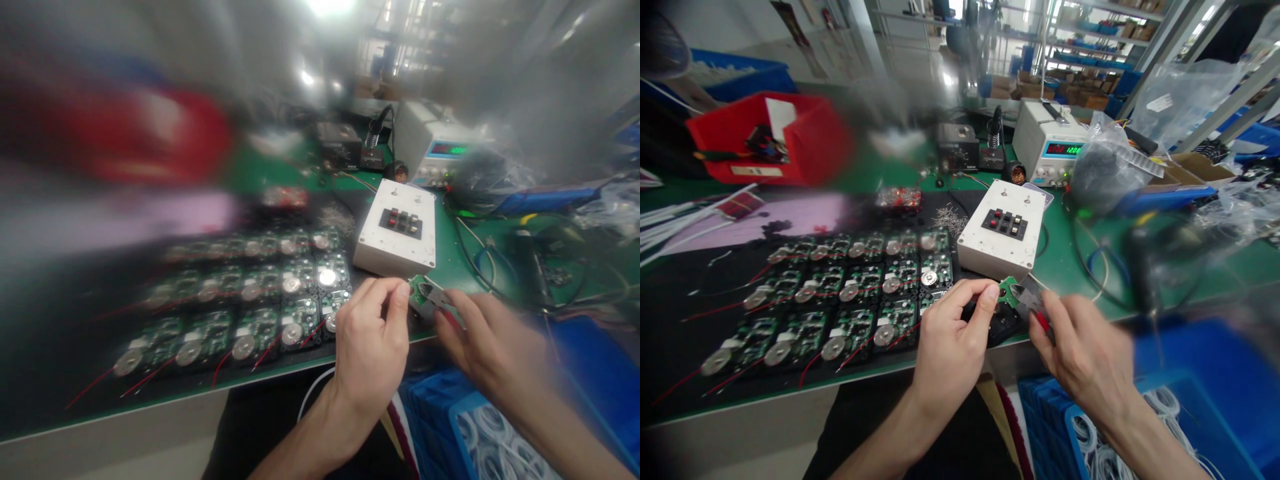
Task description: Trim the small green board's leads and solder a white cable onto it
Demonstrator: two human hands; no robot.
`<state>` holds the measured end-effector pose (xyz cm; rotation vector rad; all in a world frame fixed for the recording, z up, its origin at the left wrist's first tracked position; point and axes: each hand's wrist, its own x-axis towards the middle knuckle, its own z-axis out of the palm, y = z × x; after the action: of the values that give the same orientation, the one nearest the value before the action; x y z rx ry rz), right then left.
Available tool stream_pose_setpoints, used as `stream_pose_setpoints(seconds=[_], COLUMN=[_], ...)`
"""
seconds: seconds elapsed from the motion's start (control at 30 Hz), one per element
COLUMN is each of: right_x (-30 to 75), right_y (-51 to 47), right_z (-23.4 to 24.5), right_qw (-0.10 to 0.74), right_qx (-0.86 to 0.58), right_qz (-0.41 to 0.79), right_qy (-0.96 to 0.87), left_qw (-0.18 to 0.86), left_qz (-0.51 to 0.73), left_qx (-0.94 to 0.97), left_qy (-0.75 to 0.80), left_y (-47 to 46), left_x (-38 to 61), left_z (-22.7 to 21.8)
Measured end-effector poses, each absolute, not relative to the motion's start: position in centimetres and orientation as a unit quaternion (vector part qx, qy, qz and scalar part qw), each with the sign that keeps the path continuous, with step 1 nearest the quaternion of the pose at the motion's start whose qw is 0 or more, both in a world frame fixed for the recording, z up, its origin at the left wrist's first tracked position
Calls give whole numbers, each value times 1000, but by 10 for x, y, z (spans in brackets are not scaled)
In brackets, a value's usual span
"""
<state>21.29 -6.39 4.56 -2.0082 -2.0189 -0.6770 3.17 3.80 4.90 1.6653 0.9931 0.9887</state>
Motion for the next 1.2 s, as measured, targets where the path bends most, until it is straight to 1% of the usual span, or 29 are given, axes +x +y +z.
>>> stream_pose_setpoints(seconds=[0.13, 0.33, 0.43, 0.57, 0.73, 0.9, 1.2], right_x=[219, 225, 226, 228, 225, 218, 216], right_y=[-63, -65, -65, -68, -72, -71, -68], right_z=[39, 31, 27, 28, 36, 40, 30], right_qw=[119, 141, 165, 197, 192, 205, 187], right_qx=[-679, -684, -695, -700, -707, -692, -710], right_qz=[-228, -188, -170, -187, -194, -197, -178], right_qy=[-688, -690, -679, -661, -653, -663, -655], left_qw=[447, 402, 390, 385, 395, 393, 389], left_qz=[402, 407, 408, 406, 400, 401, 405], left_qx=[687, 711, 720, 724, 724, 726, 729], left_qy=[408, 409, 404, 403, 401, 398, 392], left_y=[38, 39, 37, 36, 38, 40, 39], left_x=[32, 33, 34, 34, 33, 33, 34], left_z=[49, 50, 51, 50, 49, 49, 48])
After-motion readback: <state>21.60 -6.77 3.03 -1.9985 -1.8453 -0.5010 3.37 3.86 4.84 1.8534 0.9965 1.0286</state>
